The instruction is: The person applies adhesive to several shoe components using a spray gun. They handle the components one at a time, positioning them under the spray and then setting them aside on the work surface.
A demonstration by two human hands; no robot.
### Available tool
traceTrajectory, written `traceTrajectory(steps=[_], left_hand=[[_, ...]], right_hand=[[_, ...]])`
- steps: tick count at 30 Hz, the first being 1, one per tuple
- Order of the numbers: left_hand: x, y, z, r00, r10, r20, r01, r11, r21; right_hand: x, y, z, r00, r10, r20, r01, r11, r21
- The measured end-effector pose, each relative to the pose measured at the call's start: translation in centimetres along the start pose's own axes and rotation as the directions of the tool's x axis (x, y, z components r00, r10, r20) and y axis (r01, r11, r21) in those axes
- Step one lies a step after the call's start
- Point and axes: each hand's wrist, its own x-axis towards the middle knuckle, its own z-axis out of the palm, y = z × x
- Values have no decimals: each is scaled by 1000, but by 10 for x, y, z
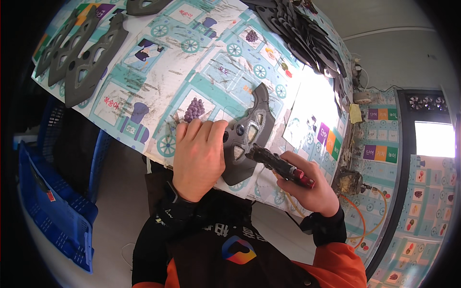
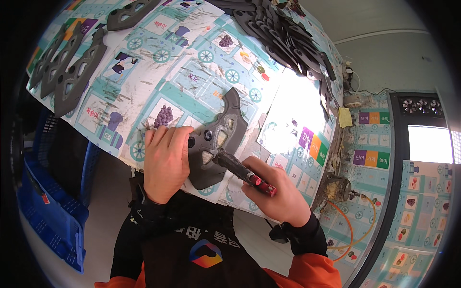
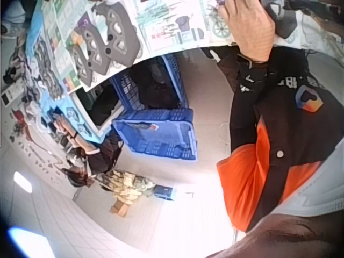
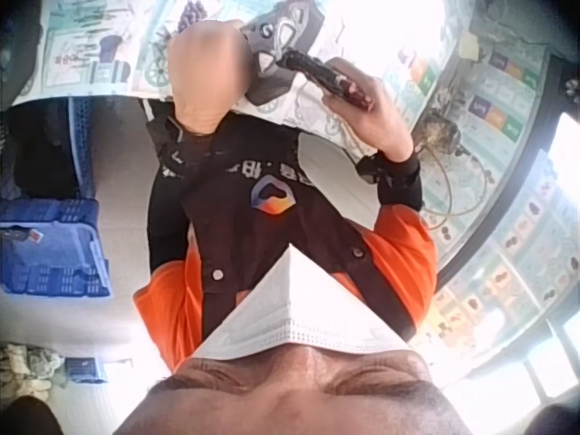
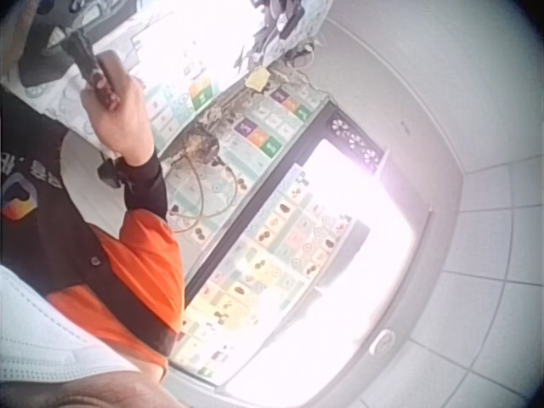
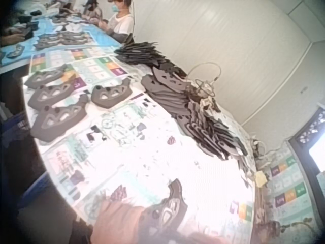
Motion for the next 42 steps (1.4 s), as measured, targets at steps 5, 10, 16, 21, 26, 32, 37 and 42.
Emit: traceTrajectory(steps=[5, 10, 16, 21, 26, 32, 37, 42], left_hand=[[0, 1, 0, 1000, -5, -6, 5, 1000, -9], [0, 1, 0, 1000, -12, -10, 12, 1000, -15], [0, 0, 0, 1000, -4, -16, 4, 1000, -16], [1, 3, -2, 999, -26, -22, 25, 999, -41], [-1, 2, 0, 1000, -18, -18, 18, 1000, -25], [-1, 0, 4, 999, 5, -43, -6, 1000, -18], [2, -2, 3, 999, 4, -40, -5, 1000, -24], [9, 3, -6, 999, 10, -36, -13, 997, -82]], right_hand=[[3, -3, 1, 1000, -23, 8, 23, 999, 23], [5, -10, 1, 999, -11, 34, 10, 1000, 23], [7, -15, 4, 999, -30, 35, 29, 999, 27], [5, -15, 6, 995, -89, 42, 89, 996, 4], [2, -16, 7, 993, -88, 76, 87, 996, 20], [-2, -14, 7, 992, -29, 123, 30, 1000, -8], [-8, -9, 6, 987, -87, 137, 91, 996, -22], [-38, 5, 2, 997, -61, -42, 61, 998, 5]])
